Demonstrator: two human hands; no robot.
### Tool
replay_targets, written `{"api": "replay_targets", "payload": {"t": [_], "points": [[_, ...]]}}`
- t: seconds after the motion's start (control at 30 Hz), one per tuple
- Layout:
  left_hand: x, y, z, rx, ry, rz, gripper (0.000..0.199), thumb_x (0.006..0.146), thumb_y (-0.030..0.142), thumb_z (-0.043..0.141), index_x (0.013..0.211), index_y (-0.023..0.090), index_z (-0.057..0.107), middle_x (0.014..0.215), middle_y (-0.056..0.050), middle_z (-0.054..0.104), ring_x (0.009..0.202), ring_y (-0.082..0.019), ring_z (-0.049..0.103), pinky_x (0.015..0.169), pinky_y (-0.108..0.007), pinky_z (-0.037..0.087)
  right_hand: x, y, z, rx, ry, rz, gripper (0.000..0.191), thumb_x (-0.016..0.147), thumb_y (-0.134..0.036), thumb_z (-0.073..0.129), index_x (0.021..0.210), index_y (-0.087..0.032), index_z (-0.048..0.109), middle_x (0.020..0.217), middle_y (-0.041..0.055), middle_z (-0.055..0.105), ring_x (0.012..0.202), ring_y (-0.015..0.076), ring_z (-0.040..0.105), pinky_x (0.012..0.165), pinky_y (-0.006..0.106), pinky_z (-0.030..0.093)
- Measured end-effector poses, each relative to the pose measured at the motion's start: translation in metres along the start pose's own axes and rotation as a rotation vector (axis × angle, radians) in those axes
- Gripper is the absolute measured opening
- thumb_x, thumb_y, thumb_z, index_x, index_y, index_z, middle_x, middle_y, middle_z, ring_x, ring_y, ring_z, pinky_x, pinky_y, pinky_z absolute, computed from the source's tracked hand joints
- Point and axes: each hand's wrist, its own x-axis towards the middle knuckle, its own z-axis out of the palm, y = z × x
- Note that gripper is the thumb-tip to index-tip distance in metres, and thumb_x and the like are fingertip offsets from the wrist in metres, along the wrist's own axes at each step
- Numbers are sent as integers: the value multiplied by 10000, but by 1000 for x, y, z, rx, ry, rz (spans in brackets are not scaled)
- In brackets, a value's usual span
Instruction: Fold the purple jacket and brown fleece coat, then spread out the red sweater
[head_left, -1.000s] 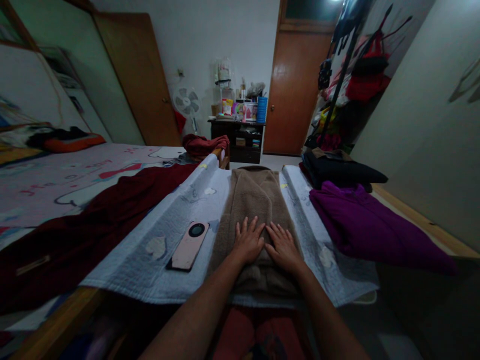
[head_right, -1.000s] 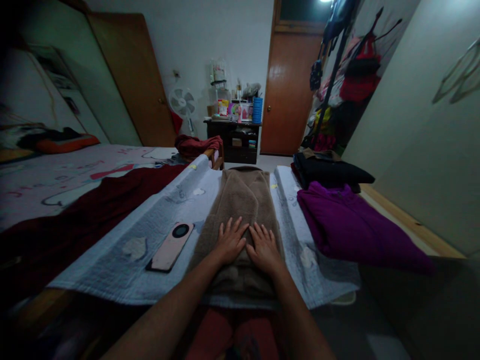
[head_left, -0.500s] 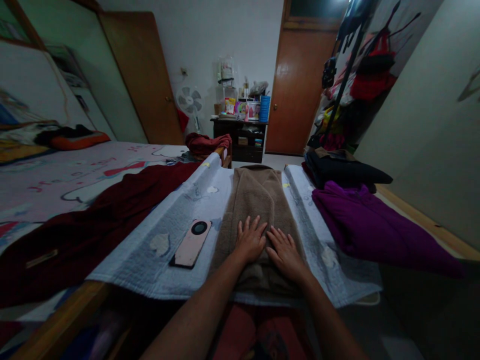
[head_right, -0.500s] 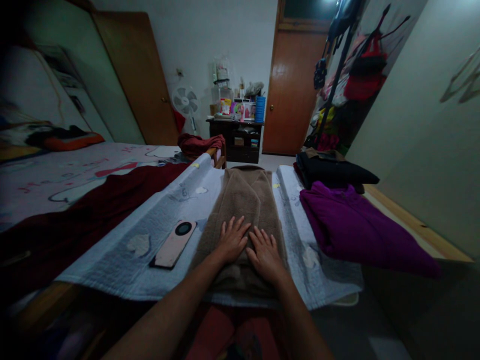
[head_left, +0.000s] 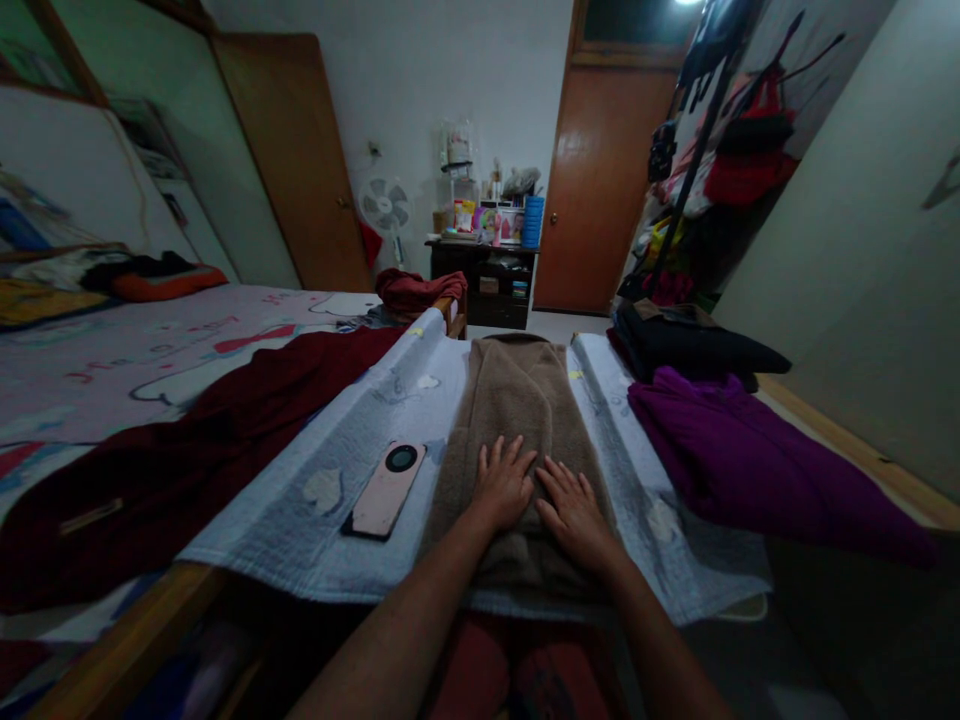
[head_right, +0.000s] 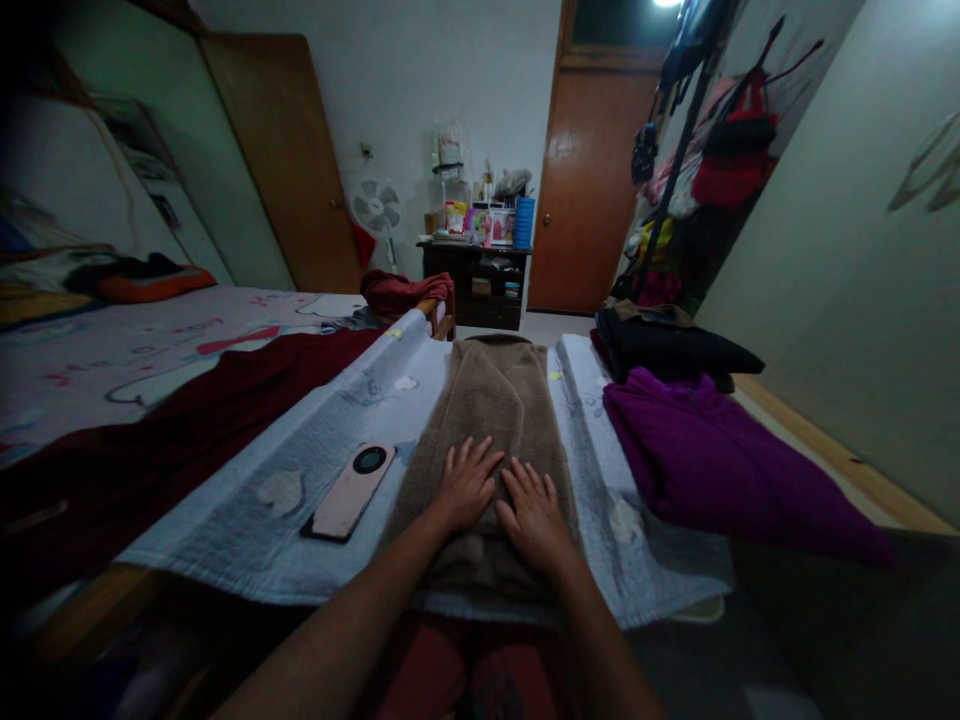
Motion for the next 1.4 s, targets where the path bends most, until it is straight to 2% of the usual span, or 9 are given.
{"api": "replay_targets", "payload": {"t": [0.2, 0.4, 0.63, 0.87, 1.1, 1.17, 1.27, 1.33, 1.4], "points": [[1, 0, 1, 36, -14, 4, 506, 923, 346, 436, 1429, 319, 423, 1592, -15, 265, 1457, -339, 175, 1149, -627, 142, -10, -4, 1, -1, 13, -44, 519, 922, -209, 344, 1430, -187, 451, 1569, 97, 296, 1444, 228, 274, 1174, 512, 190], [-1, 1, 0, 77, -8, 15, 508, 936, 368, 420, 1440, 308, 410, 1591, -30, 263, 1457, -343, 174, 1147, -627, 153, -23, -4, 4, 38, 55, -97, 515, 931, -192, 342, 1436, -211, 441, 1556, 99, 331, 1431, 224, 304, 1156, 514, 241], [-6, 6, -9, 89, 13, 39, 466, 948, 356, 422, 1408, 287, 448, 1569, -53, 311, 1433, -357, 236, 1127, -631, 209, -25, 0, 4, 119, 53, -100, 477, 947, -214, 343, 1406, -223, 474, 1532, 111, 374, 1416, 235, 336, 1146, 545, 250], [-34, -2, -18, 27, -26, 174, 420, 972, 350, 404, 1378, 270, 478, 1545, -47, 364, 1431, -280, 277, 1144, -517, 272, -26, 7, 6, 213, 78, -128, 421, 963, -269, 358, 1347, -216, 520, 1518, 124, 394, 1416, 233, 337, 1151, 552, 229], [-51, -5, -23, 6, -10, 185, 420, 961, 333, 440, 1372, 255, 477, 1530, -62, 381, 1416, -260, 301, 1151, -483, 257, -25, 4, 5, 291, 94, -97, 356, 960, -274, 384, 1255, -216, 575, 1475, 125, 450, 1396, 222, 368, 1156, 544, 209], [-51, -4, -25, -40, 17, 201, 372, 941, 318, 484, 1304, 246, 524, 1475, -63, 440, 1372, -246, 356, 1131, -452, 289, -26, 4, 2, 322, 94, -88, 323, 952, -270, 403, 1203, -213, 599, 1456, 123, 471, 1388, 220, 378, 1157, 539, 209], [-52, -3, -29, -130, 22, 215, 210, 904, 267, 533, 1095, 212, 597, 1231, -61, 587, 1171, -210, 501, 1014, -373, 398, -26, 6, -2, 369, 99, -96, 285, 936, -255, 431, 1143, -220, 623, 1440, 115, 487, 1373, 222, 397, 1154, 535, 221], [-52, -3, -31, -173, -4, 223, 123, 894, 221, 527, 989, 206, 604, 1068, -46, 617, 1036, -195, 537, 927, -342, 431, -27, 6, -4, 388, 100, -111, 274, 924, -240, 442, 1119, -229, 634, 1433, 107, 496, 1364, 224, 410, 1149, 539, 233], [-53, -2, -33, -200, -30, 245, 116, 894, 187, 511, 950, 208, 611, 1006, -37, 619, 978, -189, 540, 890, -330, 432, -28, 6, -4, 384, 102, -122, 278, 918, -228, 443, 1114, -233, 639, 1433, 100, 499, 1357, 226, 420, 1143, 548, 240]]}}
